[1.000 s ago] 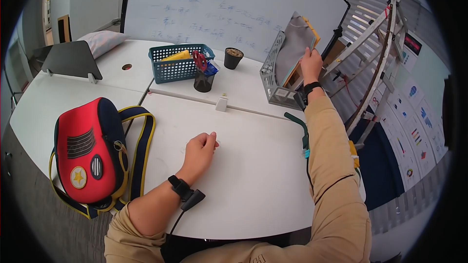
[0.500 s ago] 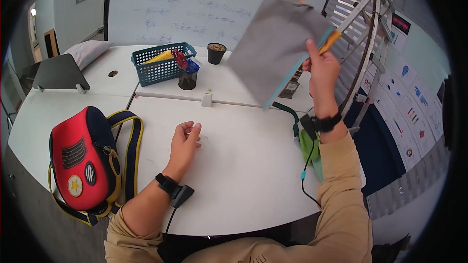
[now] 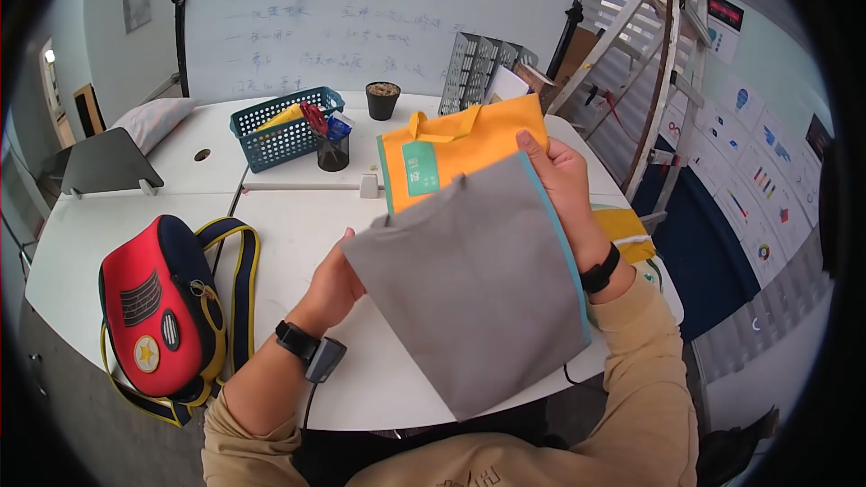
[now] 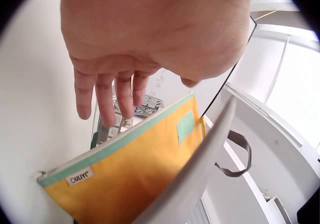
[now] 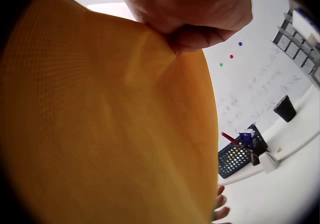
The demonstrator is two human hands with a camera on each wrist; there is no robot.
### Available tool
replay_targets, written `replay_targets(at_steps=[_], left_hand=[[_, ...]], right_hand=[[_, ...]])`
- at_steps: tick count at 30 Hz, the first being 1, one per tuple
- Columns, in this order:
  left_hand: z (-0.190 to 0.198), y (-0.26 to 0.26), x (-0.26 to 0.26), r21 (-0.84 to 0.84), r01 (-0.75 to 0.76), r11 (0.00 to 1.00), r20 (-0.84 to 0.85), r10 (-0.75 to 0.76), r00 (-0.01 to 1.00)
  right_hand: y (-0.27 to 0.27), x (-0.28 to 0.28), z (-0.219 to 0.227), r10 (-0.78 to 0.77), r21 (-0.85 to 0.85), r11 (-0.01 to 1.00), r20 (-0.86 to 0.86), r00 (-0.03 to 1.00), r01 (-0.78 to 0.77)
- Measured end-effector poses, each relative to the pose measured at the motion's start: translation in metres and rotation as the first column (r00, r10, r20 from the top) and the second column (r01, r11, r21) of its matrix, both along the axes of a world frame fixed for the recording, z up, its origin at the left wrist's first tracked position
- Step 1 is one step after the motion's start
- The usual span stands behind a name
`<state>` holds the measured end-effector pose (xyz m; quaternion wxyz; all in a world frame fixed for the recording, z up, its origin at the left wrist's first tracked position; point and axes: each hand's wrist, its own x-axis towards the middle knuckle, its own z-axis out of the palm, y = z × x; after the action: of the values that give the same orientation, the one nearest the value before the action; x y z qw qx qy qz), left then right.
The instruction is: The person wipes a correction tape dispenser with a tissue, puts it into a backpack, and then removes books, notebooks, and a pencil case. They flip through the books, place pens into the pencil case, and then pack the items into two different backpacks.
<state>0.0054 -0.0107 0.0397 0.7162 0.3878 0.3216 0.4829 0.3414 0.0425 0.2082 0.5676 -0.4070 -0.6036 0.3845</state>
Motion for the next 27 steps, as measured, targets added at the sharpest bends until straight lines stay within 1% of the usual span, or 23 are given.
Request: replay_targets(at_steps=[1,2,3,5,6,9,10,11,13,14,16,17,18,19,20,21,22,23,25,26,27], left_hand=[[0.0,-0.003,0.003,-0.083,0.028,0.996,0.027,-0.026,0.999],[-0.019,0.007,-0.003,-0.056,0.134,0.989,0.028,-0.133,0.991],[-0.019,0.009,-0.011,0.006,0.246,0.969,0.091,-0.245,0.965],[-0.018,0.014,-0.02,0.144,0.443,0.885,0.197,-0.465,0.863],[0.006,-0.003,-0.017,0.047,0.398,0.916,0.144,-0.401,0.905],[0.002,-0.017,-0.029,0.197,0.424,0.884,-0.081,-0.416,0.906],[0.004,-0.013,-0.03,0.219,0.463,0.859,-0.261,-0.405,0.876],[0.006,-0.008,-0.032,0.235,0.509,0.828,-0.432,-0.38,0.818],[0.019,-0.012,-0.031,0.197,0.551,0.811,-0.691,-0.284,0.665],[0.019,-0.011,-0.028,0.14,0.467,0.873,-0.64,-0.28,0.715],[0.016,-0.001,-0.045,0.09,0.361,0.928,-0.628,-0.228,0.744],[0.013,0.006,-0.057,0.066,0.307,0.949,-0.623,-0.201,0.756],[0.009,0.013,-0.071,0.131,0.171,0.977,-0.705,-0.029,0.708],[0.012,0.013,-0.082,0.239,-0.003,0.971,-0.845,0.21,0.492],[-0.014,0.028,-0.101,0.435,-0.136,0.89,-0.842,0.456,0.288],[-0.006,0.025,-0.109,0.468,-0.237,0.851,-0.828,0.517,0.22],[-0.026,0.034,-0.118,0.658,-0.223,0.719,-0.708,0.692,0.139],[-0.048,0.043,-0.124,0.813,-0.192,0.55,-0.549,0.833,0.063],[-0.041,0.044,-0.118,0.76,-0.239,0.604,-0.575,0.797,0.185],[-0.036,0.044,-0.112,0.732,-0.257,0.631,-0.581,0.775,0.247],[-0.029,0.036,-0.106,0.715,-0.13,0.687,-0.672,0.727,0.144]], right_hand=[[-0.002,-0.001,-0.004,0.003,0.008,1.0,-0.047,0.999,-0.003],[-0.004,-0.006,-0.009,0.007,0.019,1.0,-0.093,0.996,-0.005],[-0.005,-0.009,-0.01,0.012,0.03,1.0,-0.139,0.99,-0.008],[-0.002,-0.003,-0.013,-0.016,0.04,0.999,-0.144,0.989,0.022],[0.001,0.001,-0.017,-0.031,0.04,0.999,-0.146,0.989,0.037],[0.015,0.022,-0.024,-0.036,0.076,0.996,-0.121,0.992,0.046],[0.02,0.03,-0.024,-0.031,0.061,0.998,-0.064,0.997,0.035],[0.026,0.038,-0.025,-0.018,0.053,0.998,-0.037,0.999,0.02],[0.039,0.051,-0.027,0.009,0.034,0.999,0.018,1.0,-0.01],[0.043,0.057,-0.028,0.032,0.007,0.999,0.021,0.999,-0.033],[0.05,0.067,-0.028,0.084,-0.049,0.995,0.03,0.996,-0.082],[0.058,0.077,-0.03,0.084,-0.084,0.994,0.089,0.992,-0.076],[0.068,0.088,-0.033,0.085,-0.117,0.991,0.148,0.985,-0.068],[0.076,0.097,-0.036,0.088,-0.149,0.987,0.206,0.975,-0.057],[0.08,0.101,-0.038,0.112,-0.181,0.981,0.229,0.967,-0.071],[0.083,0.105,-0.039,0.136,-0.213,0.974,0.25,0.959,-0.083],[0.087,0.109,-0.044,0.162,-0.245,0.965,0.271,0.949,-0.094],[0.097,0.114,-0.058,0.147,-0.253,0.966,0.36,0.921,-0.056],[0.122,0.126,-0.096,0.118,-0.255,0.967,0.528,0.841,0.024],[0.122,0.126,-0.106,0.111,-0.249,0.966,0.644,0.757,0.07],[0.117,0.123,-0.118,0.103,-0.235,0.965,0.746,0.658,0.116]])
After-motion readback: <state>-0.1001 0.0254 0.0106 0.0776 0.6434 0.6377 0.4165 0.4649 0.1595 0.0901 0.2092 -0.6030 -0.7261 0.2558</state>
